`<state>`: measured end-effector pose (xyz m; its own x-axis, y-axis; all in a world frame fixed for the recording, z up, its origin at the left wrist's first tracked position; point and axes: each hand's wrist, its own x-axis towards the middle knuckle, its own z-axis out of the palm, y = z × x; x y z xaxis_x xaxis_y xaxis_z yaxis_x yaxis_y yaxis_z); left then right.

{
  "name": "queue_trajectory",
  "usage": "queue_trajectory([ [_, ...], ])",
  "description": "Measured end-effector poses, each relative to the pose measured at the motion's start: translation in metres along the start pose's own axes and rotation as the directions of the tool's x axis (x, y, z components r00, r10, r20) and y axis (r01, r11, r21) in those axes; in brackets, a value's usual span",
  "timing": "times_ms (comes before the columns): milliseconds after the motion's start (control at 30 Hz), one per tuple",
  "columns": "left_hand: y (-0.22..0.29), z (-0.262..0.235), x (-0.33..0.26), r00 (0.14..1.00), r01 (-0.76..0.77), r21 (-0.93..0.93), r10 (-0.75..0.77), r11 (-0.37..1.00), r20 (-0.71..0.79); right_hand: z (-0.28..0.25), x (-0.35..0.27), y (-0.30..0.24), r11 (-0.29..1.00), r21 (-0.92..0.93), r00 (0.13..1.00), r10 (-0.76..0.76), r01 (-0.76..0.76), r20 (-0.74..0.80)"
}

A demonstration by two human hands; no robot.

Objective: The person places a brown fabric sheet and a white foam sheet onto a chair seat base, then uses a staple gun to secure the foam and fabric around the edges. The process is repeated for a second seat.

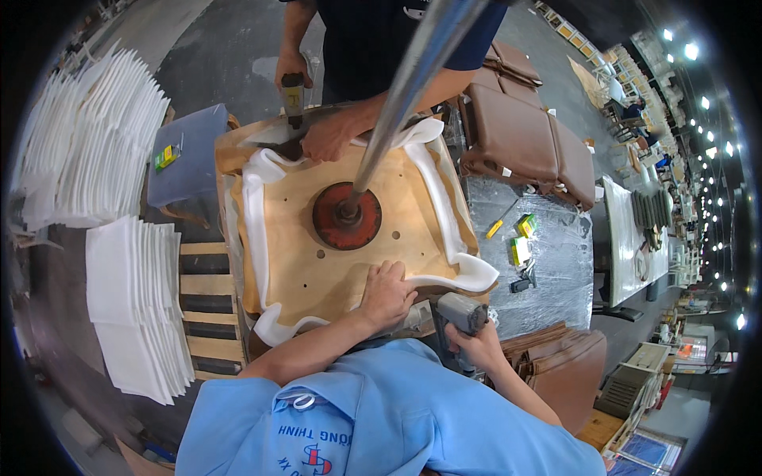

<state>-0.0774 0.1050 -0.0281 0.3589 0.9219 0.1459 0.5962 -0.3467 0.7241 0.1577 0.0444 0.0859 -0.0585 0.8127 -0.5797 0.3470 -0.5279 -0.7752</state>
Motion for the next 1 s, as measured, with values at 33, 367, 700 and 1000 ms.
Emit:
queue_trajectory([
  [33,-0.001,0.000,0.000,1.000,0.020,-0.001,-0.020,1.000,0.012,0.002,0.004,-0.004,0.999,-0.033,1.000,0.030,-0.030,-0.001],
  [367,-0.007,0.014,-0.001,0.988,0.121,-0.036,-0.124,0.992,-0.088,0.019,0.039,-0.030,0.992,-0.116,0.999,0.051,-0.051,-0.004],
  [700,-0.007,0.016,-0.001,0.980,0.176,-0.060,-0.181,0.983,-0.082,0.022,0.050,-0.039,0.971,-0.233,0.998,0.059,-0.054,0.017],
  [1000,-0.006,0.015,0.002,0.983,0.174,-0.039,-0.176,0.984,-0.056,0.025,0.059,-0.038,0.949,-0.313,0.998,0.057,-0.044,0.034],
])
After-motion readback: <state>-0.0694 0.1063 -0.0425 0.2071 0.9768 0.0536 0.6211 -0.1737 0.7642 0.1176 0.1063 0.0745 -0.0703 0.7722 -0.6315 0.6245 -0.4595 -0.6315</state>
